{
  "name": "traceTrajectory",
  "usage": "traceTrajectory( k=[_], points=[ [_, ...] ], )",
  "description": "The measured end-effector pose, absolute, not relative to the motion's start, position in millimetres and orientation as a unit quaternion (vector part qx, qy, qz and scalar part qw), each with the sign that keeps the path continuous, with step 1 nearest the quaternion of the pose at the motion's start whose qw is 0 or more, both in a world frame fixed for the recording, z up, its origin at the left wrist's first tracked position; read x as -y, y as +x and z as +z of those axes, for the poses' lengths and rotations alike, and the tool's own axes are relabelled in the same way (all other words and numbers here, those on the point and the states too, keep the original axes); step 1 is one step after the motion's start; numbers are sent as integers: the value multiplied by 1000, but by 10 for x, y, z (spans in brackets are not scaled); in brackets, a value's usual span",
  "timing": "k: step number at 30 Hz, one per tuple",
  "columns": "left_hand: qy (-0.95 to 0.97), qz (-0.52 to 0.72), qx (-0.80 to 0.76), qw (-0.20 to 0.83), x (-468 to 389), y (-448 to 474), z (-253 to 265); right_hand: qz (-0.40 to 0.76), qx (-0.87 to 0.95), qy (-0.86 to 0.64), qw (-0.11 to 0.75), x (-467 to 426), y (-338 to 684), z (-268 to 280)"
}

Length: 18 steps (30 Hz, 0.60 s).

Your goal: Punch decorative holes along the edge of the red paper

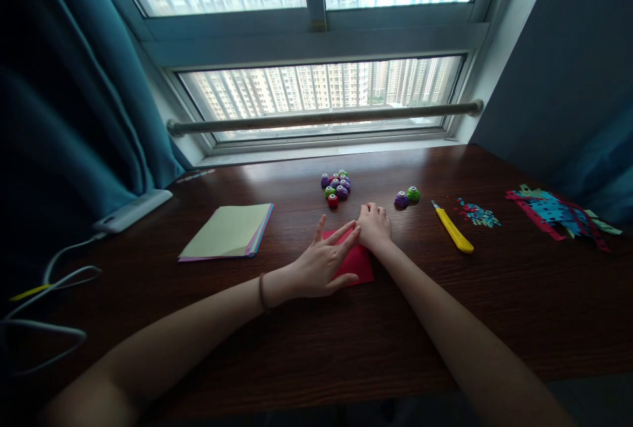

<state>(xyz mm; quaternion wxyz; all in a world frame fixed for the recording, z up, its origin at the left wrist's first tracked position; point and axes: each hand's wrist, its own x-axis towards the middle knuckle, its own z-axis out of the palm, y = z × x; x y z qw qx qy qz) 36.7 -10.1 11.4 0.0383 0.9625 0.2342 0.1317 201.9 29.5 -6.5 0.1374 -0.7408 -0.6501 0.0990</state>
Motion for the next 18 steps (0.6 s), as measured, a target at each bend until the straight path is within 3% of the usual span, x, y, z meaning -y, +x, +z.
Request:
traceTrajectory(
  k=[9,18],
  points=[
    [963,141,-223,60,71,342,92,185,606,-718,288,-431,2100,-172],
    [961,133,-216,110,73,329,124,327,630,-565,421,-224,2349,-106]
  ],
)
